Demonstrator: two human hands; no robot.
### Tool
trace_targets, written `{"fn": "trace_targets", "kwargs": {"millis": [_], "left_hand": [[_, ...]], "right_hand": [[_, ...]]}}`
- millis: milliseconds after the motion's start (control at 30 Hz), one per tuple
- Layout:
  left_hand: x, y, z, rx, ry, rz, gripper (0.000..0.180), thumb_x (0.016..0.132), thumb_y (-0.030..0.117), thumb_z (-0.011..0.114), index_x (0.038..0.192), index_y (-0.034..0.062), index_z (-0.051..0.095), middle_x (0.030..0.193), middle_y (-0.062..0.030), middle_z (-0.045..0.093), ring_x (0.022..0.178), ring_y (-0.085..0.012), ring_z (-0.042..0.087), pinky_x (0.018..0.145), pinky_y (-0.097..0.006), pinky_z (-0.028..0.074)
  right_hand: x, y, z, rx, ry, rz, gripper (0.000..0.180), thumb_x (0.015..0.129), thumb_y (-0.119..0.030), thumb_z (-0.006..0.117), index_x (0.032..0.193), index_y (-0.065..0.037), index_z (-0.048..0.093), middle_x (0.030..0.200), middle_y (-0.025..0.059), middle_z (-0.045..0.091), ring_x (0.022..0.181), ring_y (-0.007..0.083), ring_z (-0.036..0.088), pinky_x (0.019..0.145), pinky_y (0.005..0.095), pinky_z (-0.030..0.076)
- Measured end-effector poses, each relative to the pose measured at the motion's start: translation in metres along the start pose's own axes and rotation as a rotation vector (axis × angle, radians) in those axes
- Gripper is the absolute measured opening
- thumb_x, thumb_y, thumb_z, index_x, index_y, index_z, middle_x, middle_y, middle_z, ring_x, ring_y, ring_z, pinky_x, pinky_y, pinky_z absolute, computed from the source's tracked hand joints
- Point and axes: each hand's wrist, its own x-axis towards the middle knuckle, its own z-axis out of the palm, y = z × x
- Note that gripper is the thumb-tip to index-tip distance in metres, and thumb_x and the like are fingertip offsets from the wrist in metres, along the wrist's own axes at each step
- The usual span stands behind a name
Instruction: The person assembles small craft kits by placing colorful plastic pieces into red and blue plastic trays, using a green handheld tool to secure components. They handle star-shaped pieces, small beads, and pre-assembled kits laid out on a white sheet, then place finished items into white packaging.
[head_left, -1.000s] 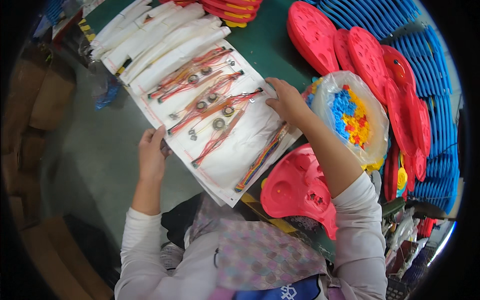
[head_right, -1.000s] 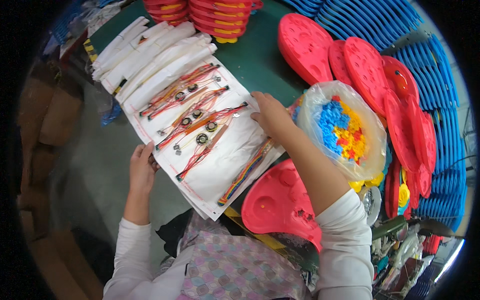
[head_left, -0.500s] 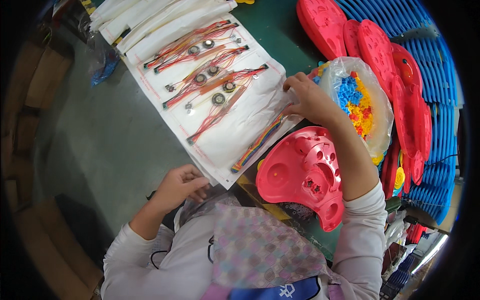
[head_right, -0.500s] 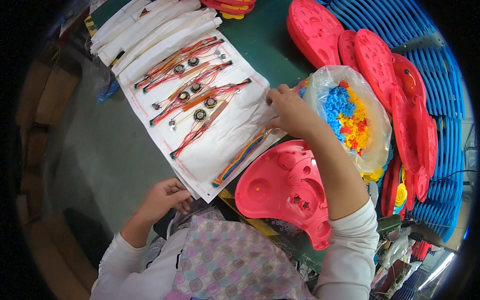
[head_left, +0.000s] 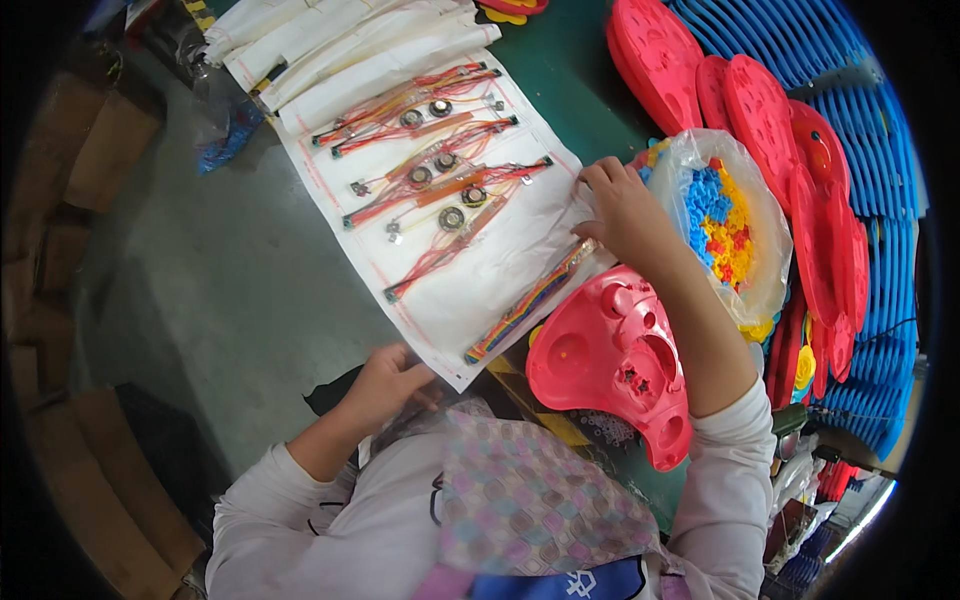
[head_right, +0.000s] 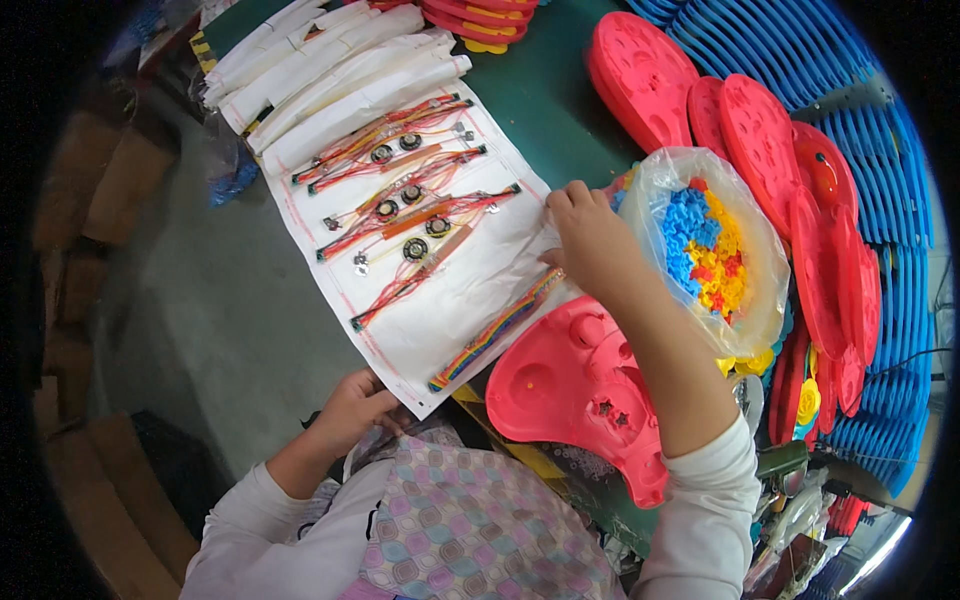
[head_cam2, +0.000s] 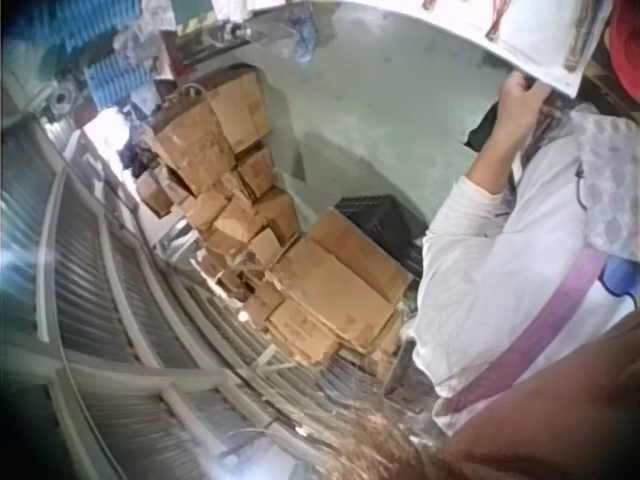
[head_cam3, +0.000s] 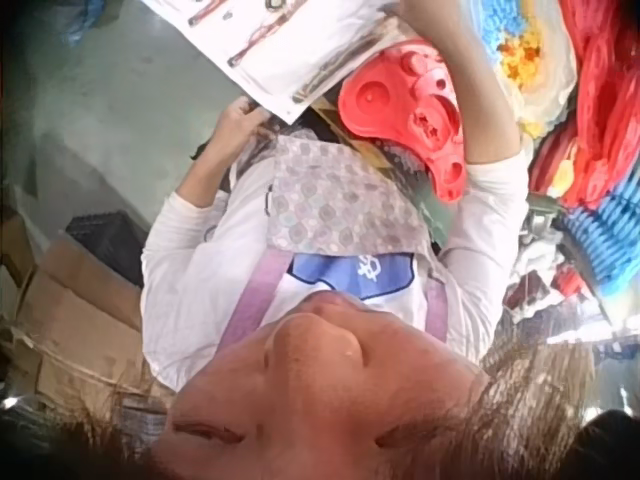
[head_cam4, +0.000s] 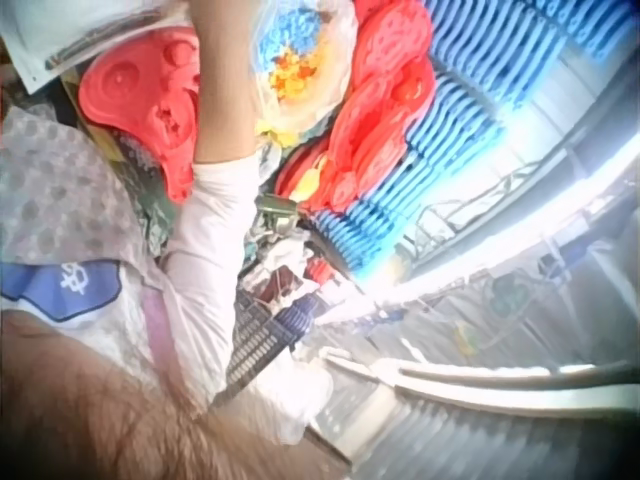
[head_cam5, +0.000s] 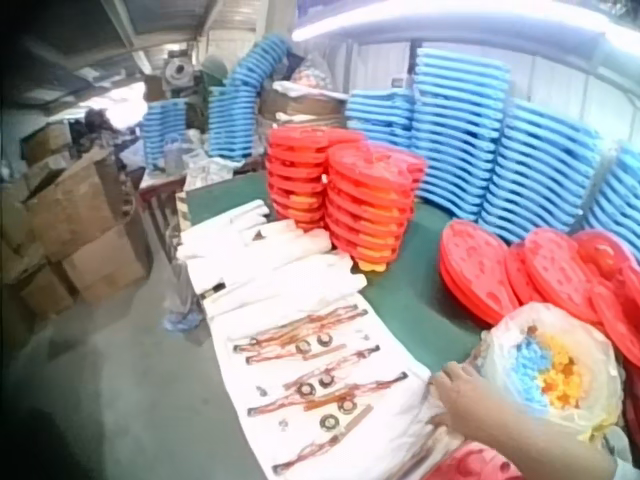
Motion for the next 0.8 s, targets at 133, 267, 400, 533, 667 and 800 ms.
{"fn": "trace_targets", "kwargs": {"millis": [133,267,400,533,667,800], "left_hand": [[-0.001,0.004,-0.002,0.03,-0.082,-0.009,0.025,0.098,0.015,0.064,0.112,-0.0051,0.067,0.098,-0.0108,0.072,0.08,-0.0169,0.07,0.067,-0.031,0.061],[-0.007,0.029,-0.024,0.404,-0.188,-0.033,0.02,0.1,0.018,0.065,0.108,-0.0009,0.068,0.087,-0.0056,0.069,0.074,-0.0124,0.067,0.064,-0.028,0.056],[-0.014,0.088,-0.065,0.492,0.099,0.324,0.018,0.099,0.019,0.067,0.102,0.0015,0.069,0.079,-0.0037,0.067,0.067,-0.0099,0.061,0.063,-0.026,0.052],[0.019,0.163,-0.077,0.64,0.431,0.809,0.018,0.097,0.018,0.068,0.101,0.0006,0.067,0.079,-0.0057,0.065,0.073,-0.0147,0.062,0.068,-0.029,0.05],[0.094,0.223,-0.091,1.196,0.651,1.175,0.028,0.09,0.017,0.072,0.109,-0.0013,0.066,0.105,-0.0164,0.067,0.103,-0.0332,0.064,0.088,-0.04,0.052],[0.125,0.248,-0.101,1.522,0.671,0.993,0.039,0.086,0.019,0.075,0.119,-0.0002,0.064,0.116,-0.0179,0.065,0.113,-0.0379,0.06,0.096,-0.045,0.051]], "right_hand": [[0.003,-0.04,-0.011,0.111,0.051,-0.14,0.051,0.081,-0.018,0.082,0.125,-0.006,0.06,0.122,0.0149,0.06,0.118,0.0347,0.057,0.1,0.0436,0.049],[0.029,-0.057,-0.007,0.21,0.007,-0.326,0.045,0.085,-0.023,0.079,0.123,-0.006,0.061,0.123,0.0151,0.062,0.115,0.0361,0.059,0.099,0.0439,0.049],[0.082,-0.082,0.007,0.282,0.193,-0.426,0.05,0.088,-0.03,0.076,0.128,-0.005,0.061,0.129,0.0154,0.061,0.122,0.0356,0.056,0.105,0.044,0.046],[0.151,-0.112,0.028,0.32,0.348,-0.482,0.058,0.088,-0.037,0.075,0.133,-0.005,0.061,0.132,0.0172,0.06,0.127,0.0358,0.054,0.11,0.0443,0.042],[0.17,-0.115,0.044,0.228,0.366,-0.306,0.063,0.085,-0.043,0.078,0.13,-0.002,0.062,0.13,0.0175,0.06,0.126,0.0365,0.054,0.11,0.0452,0.042],[0.175,-0.107,0.047,0.202,0.25,-0.332,0.074,0.087,-0.058,0.071,0.137,-0.005,0.059,0.136,0.0196,0.054,0.133,0.0377,0.046,0.115,0.049,0.035]]}}
